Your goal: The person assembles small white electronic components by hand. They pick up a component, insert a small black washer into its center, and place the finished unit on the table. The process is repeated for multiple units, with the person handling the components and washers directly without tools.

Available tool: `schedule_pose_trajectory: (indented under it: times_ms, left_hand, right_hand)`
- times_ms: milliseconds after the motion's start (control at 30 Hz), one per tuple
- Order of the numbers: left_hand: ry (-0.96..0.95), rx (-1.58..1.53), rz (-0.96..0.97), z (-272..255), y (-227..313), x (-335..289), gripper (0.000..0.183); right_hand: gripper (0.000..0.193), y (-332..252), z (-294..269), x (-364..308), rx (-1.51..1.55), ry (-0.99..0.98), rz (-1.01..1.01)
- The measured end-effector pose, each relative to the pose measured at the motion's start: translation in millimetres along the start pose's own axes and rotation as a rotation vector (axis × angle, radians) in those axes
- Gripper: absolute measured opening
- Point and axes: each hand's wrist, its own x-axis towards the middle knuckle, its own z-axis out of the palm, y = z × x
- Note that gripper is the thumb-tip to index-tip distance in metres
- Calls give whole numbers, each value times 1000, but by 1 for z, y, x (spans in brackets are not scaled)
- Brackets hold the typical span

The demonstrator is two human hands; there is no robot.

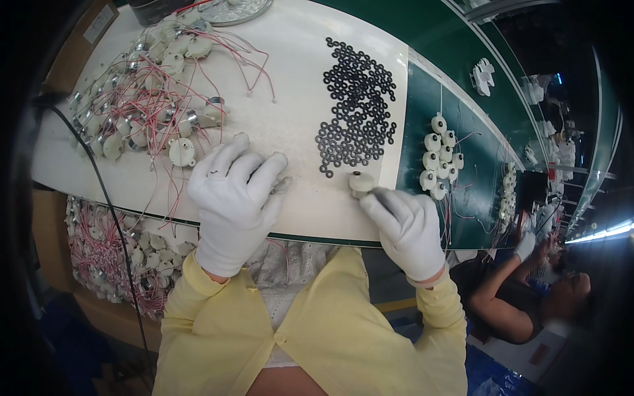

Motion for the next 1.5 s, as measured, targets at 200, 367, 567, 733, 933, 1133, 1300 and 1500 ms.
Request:
schedule_pose_trajectory:
  times_ms: [200,367,567,733,933,1133,1300,1500]
  left_hand:
    - [16,55,36,0,-1,-1,32]
    - [24,88,57,1,0,-2,31]
    - [24,89,82,1,0,0,33]
    - [9,97,84,0,0,-1,35]
    - [37,112,82,4,3,-3,34]
    - [41,106,95,5,-1,-4,36]
    - [32,124,98,4,1,-4,35]
    - [-9,138,111,2,2,-2,36]
  right_hand:
    - [48,-4,-32,-28,59,105,26]
    - [47,-14,-7,0,95,295,343]
    - [38,-26,9,27,127,154,433]
    - [31,-20,15,5,15,282,189]
    - [34,-18,9,-15,-18,172,25]
    - [50,-2,-13,-13,217,142,132]
    - [66,-20,-2,15,207,216,316]
    - [50,-26,23,12,313,171,343]
